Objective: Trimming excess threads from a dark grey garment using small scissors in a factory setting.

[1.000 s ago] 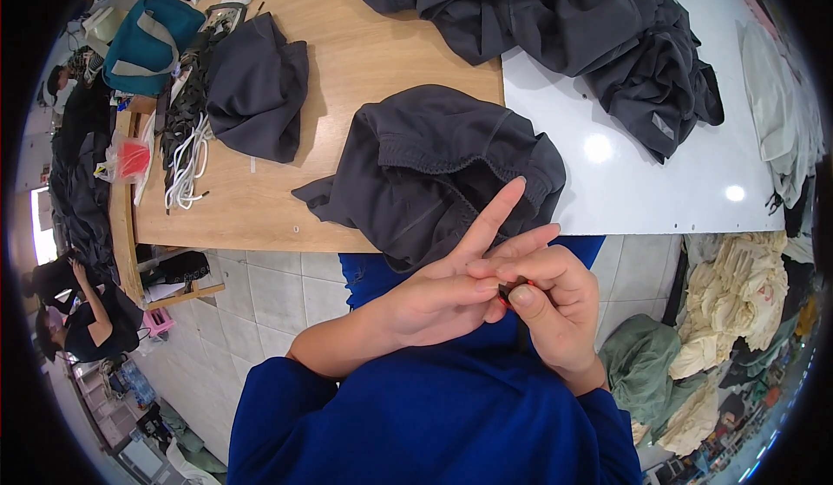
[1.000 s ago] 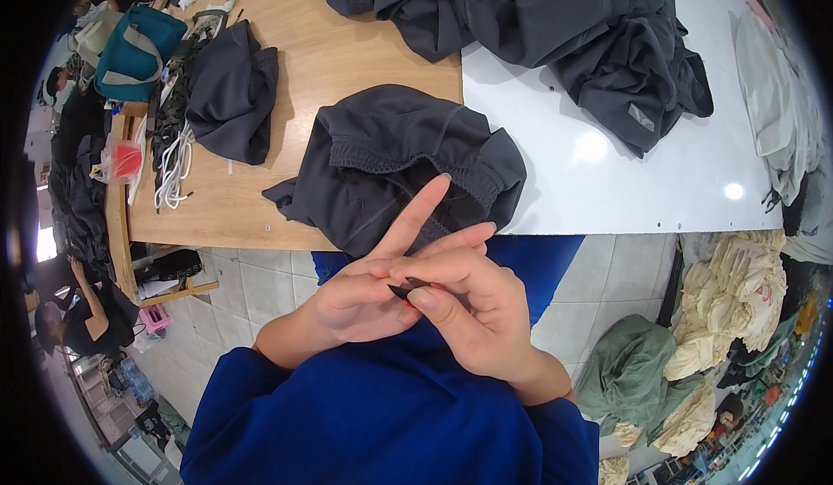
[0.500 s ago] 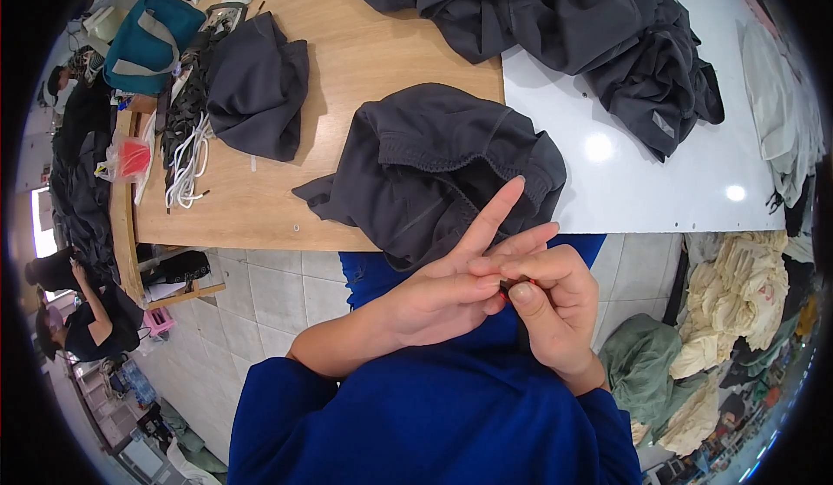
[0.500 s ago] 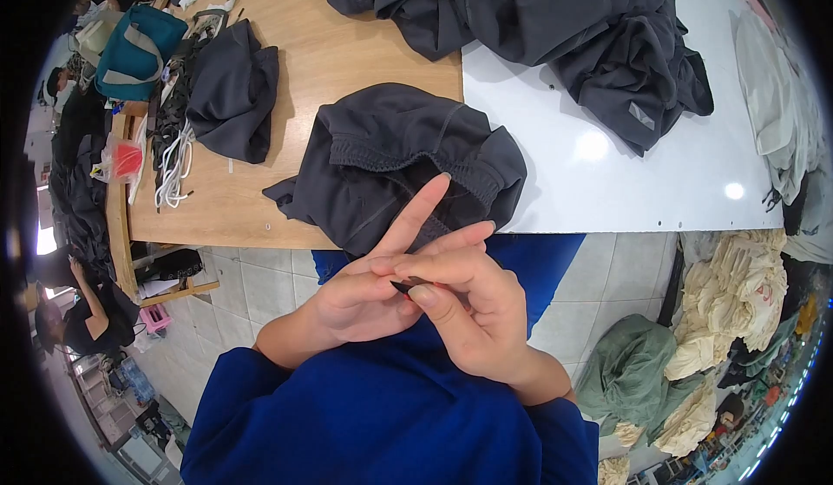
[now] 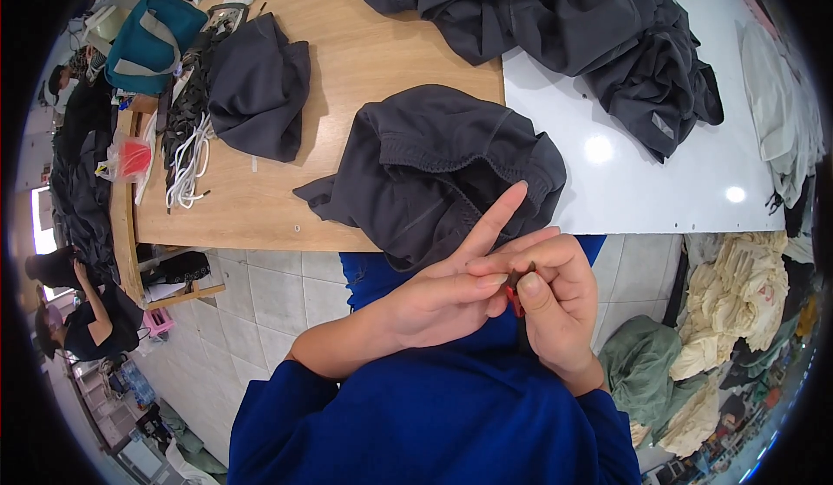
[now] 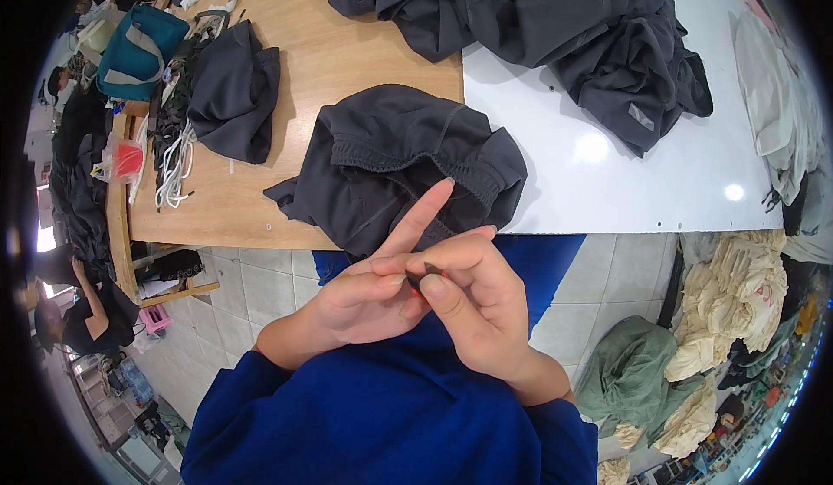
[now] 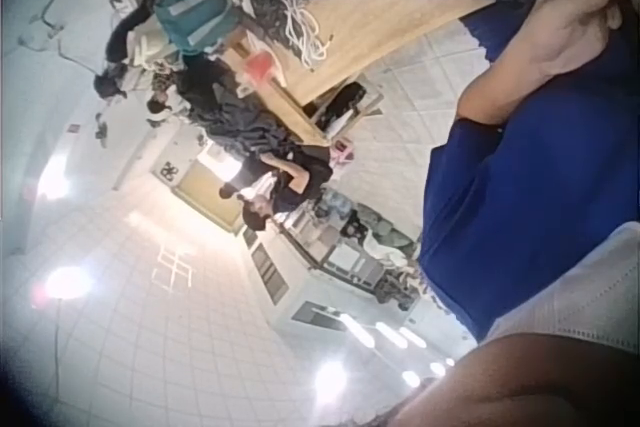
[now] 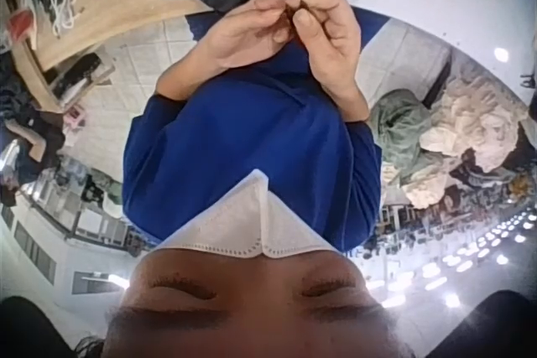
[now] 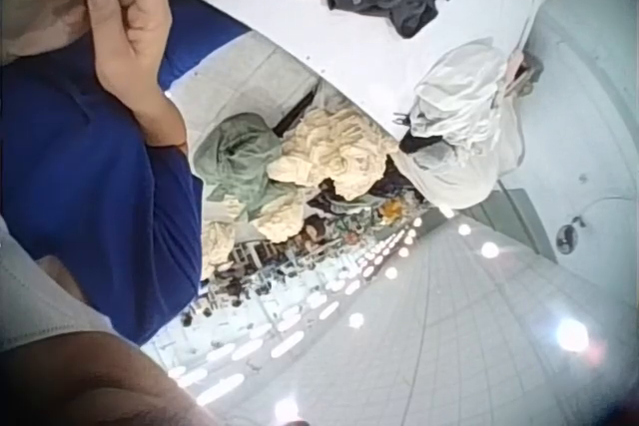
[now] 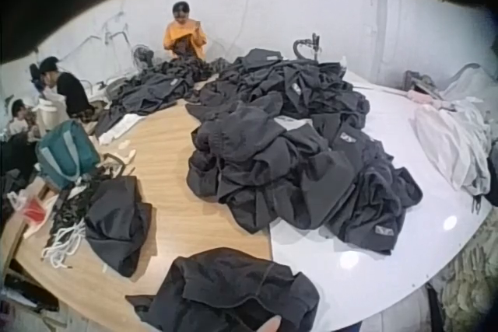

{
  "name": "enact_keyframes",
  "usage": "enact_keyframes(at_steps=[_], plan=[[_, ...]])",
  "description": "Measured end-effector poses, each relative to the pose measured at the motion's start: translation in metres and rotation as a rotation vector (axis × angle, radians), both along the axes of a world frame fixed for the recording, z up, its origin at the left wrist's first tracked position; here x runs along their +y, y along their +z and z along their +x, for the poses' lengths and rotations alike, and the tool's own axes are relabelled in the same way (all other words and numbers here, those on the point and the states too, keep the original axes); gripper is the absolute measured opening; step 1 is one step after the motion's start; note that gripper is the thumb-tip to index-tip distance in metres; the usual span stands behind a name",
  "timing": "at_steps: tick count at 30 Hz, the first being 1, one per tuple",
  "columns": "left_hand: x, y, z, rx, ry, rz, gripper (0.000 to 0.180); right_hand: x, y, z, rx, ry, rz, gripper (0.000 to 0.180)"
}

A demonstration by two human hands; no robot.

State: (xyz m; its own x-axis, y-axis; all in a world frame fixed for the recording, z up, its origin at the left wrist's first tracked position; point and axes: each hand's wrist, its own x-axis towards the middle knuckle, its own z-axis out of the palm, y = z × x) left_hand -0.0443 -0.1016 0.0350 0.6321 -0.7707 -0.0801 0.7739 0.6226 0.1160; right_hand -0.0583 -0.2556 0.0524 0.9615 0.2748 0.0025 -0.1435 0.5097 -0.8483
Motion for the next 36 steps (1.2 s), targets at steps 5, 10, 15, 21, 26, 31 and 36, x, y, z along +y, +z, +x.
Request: enact_keyframes(at_steps=[5,10,15,21,26,31,36], plan=[[-0.001,0.000,-0.003,0.022,0.035,-0.016,0.081,0.002,0.003,0.003,-0.008,-0.018,-0.116,0.014],[0.001,0.007,-0.001,-0.039,0.029,0.022,0.084,0.003,0.001,0.004,0.096,0.006,0.053,0.025],[0.002,0.017,0.003,-0.072,0.023,0.144,0.091,0.005,0.000,0.005,0.126,0.019,0.056,0.034],[0.000,0.021,0.005,-0.086,0.045,0.187,0.093,0.005,0.001,0.006,0.172,0.030,0.081,0.038],[0.000,0.014,0.005,-0.146,0.051,0.190,0.094,0.006,0.001,0.007,0.162,0.030,0.084,0.040],[0.000,0.010,0.004,-0.163,0.056,0.219,0.094,0.006,0.000,0.007,0.173,0.024,0.063,0.037],[-0.001,0.011,0.005,-0.139,0.056,0.268,0.090,0.005,-0.004,0.007,0.062,0.008,0.110,0.025]])
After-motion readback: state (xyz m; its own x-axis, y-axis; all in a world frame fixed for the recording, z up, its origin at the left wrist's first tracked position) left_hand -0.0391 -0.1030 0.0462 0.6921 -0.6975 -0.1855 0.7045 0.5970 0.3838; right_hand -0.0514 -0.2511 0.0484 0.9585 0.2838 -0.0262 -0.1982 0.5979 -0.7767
